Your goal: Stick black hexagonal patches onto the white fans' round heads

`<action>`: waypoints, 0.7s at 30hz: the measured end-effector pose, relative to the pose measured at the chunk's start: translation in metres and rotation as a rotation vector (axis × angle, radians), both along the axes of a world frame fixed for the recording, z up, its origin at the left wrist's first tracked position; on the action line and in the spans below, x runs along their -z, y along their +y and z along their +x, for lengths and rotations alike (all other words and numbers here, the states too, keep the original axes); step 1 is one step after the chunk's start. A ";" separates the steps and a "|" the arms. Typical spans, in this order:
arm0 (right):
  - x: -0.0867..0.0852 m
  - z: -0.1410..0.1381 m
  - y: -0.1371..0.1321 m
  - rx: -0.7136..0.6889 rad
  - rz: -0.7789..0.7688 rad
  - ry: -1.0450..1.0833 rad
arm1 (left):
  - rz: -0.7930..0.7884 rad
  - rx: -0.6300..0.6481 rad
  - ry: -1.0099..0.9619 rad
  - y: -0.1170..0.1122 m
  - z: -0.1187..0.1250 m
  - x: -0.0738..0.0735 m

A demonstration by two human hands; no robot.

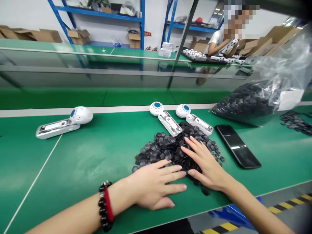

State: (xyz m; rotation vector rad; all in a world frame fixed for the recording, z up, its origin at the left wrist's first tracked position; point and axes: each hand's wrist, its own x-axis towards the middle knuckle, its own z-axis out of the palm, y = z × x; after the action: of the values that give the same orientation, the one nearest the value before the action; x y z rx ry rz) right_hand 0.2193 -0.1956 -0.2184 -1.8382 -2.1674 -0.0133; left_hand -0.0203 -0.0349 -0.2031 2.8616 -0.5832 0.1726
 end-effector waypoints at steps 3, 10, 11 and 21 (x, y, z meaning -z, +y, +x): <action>-0.005 -0.028 0.015 0.042 -0.033 -0.001 | 0.031 -0.035 -0.009 0.013 -0.019 -0.004; -0.011 -0.108 0.067 0.170 -0.080 0.045 | 0.050 -0.245 -0.288 0.034 -0.073 -0.011; -0.012 -0.119 0.077 0.165 -0.075 0.061 | 0.033 -0.272 -0.337 0.035 -0.080 -0.012; -0.037 -0.073 0.035 0.099 0.094 0.225 | -0.054 -0.099 -0.289 -0.003 -0.049 -0.040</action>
State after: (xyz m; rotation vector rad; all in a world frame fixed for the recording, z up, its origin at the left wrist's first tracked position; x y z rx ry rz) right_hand 0.1465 -0.1608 -0.1817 -1.7985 -1.8915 0.0670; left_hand -0.0695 -0.0382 -0.1628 2.8330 -0.4771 0.6163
